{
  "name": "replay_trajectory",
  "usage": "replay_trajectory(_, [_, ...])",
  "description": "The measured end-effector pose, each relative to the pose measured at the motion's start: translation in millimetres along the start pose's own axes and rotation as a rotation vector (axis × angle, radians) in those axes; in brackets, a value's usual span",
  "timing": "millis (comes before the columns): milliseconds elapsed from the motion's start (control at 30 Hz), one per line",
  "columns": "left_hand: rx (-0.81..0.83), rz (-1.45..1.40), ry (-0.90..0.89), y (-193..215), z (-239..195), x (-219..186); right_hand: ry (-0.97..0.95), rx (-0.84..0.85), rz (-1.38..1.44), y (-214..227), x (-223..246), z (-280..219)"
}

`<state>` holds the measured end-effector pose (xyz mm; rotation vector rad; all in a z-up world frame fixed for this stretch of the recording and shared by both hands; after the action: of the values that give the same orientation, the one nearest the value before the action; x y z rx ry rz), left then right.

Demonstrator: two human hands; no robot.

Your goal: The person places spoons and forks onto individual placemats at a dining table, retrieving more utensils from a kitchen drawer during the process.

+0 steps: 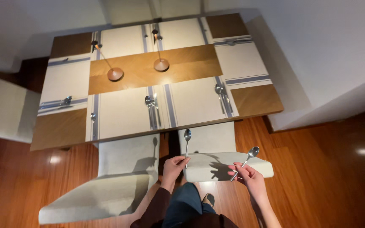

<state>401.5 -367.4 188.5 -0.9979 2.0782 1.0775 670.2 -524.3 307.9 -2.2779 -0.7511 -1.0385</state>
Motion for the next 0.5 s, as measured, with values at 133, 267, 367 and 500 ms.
replay_trajectory(133, [-0.073,0.016,-0.069,5,29,5,-0.077,0.046,-0.066,-22,-2,23])
replay_trajectory(267, [-0.226,0.103,-0.080,12,93,12,-0.101,0.074,-0.151,-46,4,53])
replay_trajectory(367, [-0.259,0.202,-0.098,18,145,-10,-0.113,0.038,-0.130,-66,20,71])
replay_trajectory(500, [-0.235,0.266,-0.078,11,227,-19,-0.127,-0.001,-0.096,-78,25,102])
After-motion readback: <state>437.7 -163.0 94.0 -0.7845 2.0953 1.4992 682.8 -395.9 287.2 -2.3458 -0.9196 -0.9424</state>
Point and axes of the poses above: each hand's wrist, its own z-axis towards the middle knuckle, its own y-axis out of the back of the hand, x = y × z, the point moved 8 cm from there along z, towards the middle knuckle, and after that the axes turned 14 degrees about z, right-handed, at the moved point
